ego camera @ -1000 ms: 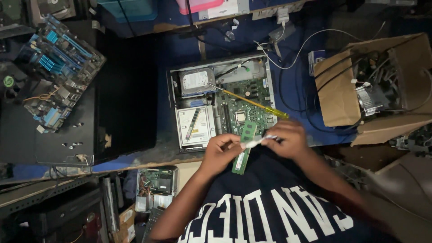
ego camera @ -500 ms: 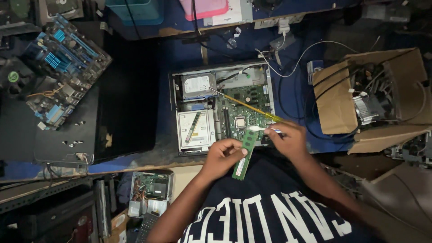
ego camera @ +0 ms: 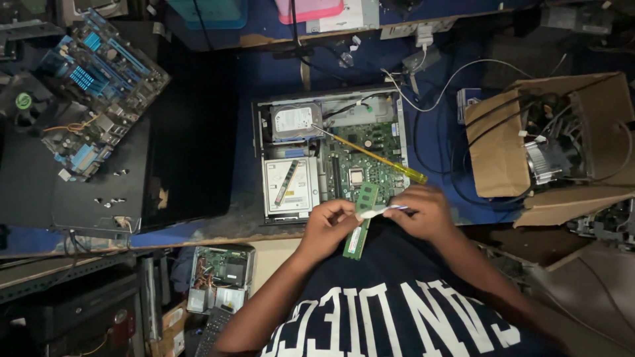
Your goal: The person removes a green RAM module from a desktop computer case, then uses a toothbrush to scrub the module's contacts and edges. The person flips the module and continues brushing, then places it back into the motherboard slot.
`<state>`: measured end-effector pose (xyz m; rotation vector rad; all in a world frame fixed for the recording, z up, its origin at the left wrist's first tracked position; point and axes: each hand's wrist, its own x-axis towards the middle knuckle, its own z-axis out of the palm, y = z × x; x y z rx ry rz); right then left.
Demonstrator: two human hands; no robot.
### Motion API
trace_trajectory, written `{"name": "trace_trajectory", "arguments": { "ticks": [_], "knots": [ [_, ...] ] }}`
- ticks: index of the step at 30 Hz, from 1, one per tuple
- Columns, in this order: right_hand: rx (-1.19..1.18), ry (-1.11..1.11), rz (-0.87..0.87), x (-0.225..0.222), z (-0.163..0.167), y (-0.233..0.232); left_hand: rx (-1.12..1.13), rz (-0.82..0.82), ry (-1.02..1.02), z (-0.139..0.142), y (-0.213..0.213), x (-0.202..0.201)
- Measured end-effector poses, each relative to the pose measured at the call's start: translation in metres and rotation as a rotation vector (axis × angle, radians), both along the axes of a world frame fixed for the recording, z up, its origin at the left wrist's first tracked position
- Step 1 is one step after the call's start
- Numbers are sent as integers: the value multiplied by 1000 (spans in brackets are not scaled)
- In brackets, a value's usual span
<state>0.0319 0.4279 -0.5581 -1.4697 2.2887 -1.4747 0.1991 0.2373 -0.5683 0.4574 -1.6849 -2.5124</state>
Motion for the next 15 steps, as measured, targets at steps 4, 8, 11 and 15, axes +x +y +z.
{"name": "trace_trajectory", "arguments": {
  "ticks": [4, 8, 11, 15],
  "knots": [
    [82, -185, -199, -4, -9, 4, 69, 5, -31, 1, 0, 1],
    [68, -160, -65, -4, -16, 7, 74, 21, -13, -1, 0, 1],
    [-43, -67, 112, -3, -19, 6, 35, 16, -14, -4, -2, 2],
    [93, -296, -161, -3, -17, 5, 50, 22, -8, -5, -1, 5]
  ]
}}
